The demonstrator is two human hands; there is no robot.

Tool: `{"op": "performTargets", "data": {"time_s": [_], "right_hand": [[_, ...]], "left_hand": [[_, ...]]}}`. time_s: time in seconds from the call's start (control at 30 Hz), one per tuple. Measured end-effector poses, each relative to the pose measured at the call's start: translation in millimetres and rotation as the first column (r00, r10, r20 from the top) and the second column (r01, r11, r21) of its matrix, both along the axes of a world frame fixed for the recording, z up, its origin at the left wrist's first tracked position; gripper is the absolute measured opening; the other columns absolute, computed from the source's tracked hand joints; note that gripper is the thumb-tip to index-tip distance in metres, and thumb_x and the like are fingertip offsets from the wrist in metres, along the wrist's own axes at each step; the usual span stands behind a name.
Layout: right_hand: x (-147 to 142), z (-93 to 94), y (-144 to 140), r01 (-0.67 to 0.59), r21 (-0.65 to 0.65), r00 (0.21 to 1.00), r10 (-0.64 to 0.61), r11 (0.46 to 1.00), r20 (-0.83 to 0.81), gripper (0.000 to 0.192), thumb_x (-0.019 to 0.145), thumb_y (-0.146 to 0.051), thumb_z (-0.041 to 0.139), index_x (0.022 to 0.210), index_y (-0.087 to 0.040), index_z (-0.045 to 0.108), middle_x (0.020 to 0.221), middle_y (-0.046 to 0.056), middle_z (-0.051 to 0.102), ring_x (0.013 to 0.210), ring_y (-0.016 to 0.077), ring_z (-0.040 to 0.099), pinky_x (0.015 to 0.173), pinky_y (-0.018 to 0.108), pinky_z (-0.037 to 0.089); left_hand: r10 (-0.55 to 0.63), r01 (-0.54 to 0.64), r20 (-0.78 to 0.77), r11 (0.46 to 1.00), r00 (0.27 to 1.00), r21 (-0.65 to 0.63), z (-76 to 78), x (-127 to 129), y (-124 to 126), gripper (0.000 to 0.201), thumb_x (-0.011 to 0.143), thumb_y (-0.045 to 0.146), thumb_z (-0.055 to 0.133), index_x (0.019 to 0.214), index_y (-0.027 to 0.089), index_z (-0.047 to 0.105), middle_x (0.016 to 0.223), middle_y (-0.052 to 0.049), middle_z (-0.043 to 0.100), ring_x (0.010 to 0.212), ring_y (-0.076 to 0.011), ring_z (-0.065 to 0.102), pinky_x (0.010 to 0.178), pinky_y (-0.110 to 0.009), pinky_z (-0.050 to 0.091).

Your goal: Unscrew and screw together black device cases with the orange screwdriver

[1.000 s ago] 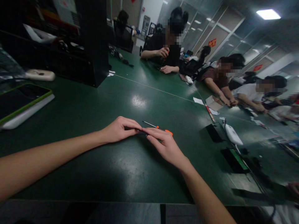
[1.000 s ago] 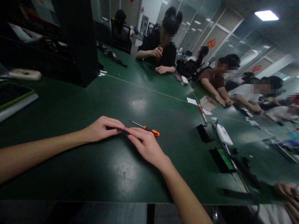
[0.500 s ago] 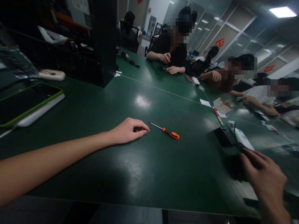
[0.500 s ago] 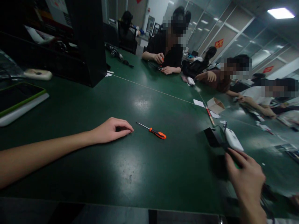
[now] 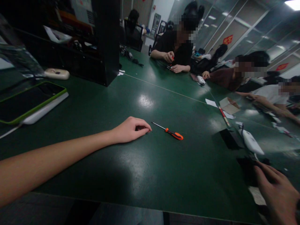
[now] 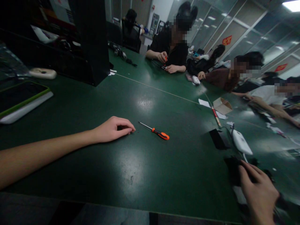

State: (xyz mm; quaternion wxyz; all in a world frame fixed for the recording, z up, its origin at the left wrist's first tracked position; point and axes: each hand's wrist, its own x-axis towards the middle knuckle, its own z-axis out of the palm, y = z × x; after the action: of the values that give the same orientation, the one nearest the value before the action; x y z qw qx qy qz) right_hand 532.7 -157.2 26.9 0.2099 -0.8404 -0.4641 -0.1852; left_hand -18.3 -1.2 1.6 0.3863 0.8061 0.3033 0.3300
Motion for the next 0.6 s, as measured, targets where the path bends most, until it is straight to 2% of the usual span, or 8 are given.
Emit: {"op": "performTargets", "data": {"time_s": [0.13, 0.23, 0.43, 0.6], "right_hand": [[6.5, -1.3, 4.6, -0.016, -0.010, 0.999, 0.016, 1.000, 0.034, 0.077, 0.071, -0.067, 0.045, 0.113, -0.014, 0.079, 0.124, 0.014, 0.073, 0.119, 0.0373, 0.067, 0.104, 0.047, 0.051], [7.7, -3.7, 6.8, 0.018, -0.015, 1.000, -0.017, 1.000, 0.026, 0.077, 0.070, -0.067, 0.046, 0.115, -0.014, 0.078, 0.124, 0.016, 0.073, 0.119, 0.0383, 0.067, 0.105, 0.049, 0.050], [-4.7, -3.3, 6.1, 0.054, 0.003, 0.995, -0.054, 0.999, 0.080, 0.081, 0.073, -0.067, 0.041, 0.119, -0.011, 0.077, 0.122, 0.019, 0.073, 0.118, 0.0390, 0.067, 0.102, 0.049, 0.052], [0.0, -5.8, -0.8, 0.051, 0.020, 0.998, -0.052, 0.998, 0.045, 0.075, 0.073, -0.065, 0.046, 0.117, -0.014, 0.078, 0.121, 0.017, 0.074, 0.119, 0.0401, 0.067, 0.105, 0.050, 0.052]], "left_hand": [[-0.002, 0.002, 0.010, 1.000, 1.000, 0.008, -0.8, 0.4, 0.1, 0.019, 0.094, 0.022, 0.060, 0.101, 0.017, 0.077, 0.098, -0.005, 0.078, 0.089, -0.0177, 0.071, 0.082, -0.030, 0.052], [-0.005, 0.005, 0.010, 1.000, 1.000, 0.015, -1.2, 0.6, 0.1, 0.019, 0.094, 0.022, 0.060, 0.101, 0.017, 0.077, 0.098, -0.005, 0.079, 0.089, -0.0175, 0.072, 0.082, -0.030, 0.052], [-0.017, 0.016, 0.015, 1.000, 1.000, 0.021, -1.3, 0.4, 0.5, 0.019, 0.094, 0.019, 0.060, 0.102, 0.016, 0.078, 0.097, -0.005, 0.079, 0.088, -0.0167, 0.072, 0.081, -0.029, 0.052], [-0.030, 0.029, 0.023, 0.999, 0.999, 0.030, -2.4, -0.4, 1.0, 0.019, 0.095, 0.019, 0.060, 0.102, 0.016, 0.077, 0.098, -0.005, 0.079, 0.088, -0.0168, 0.072, 0.080, -0.029, 0.053]]}}
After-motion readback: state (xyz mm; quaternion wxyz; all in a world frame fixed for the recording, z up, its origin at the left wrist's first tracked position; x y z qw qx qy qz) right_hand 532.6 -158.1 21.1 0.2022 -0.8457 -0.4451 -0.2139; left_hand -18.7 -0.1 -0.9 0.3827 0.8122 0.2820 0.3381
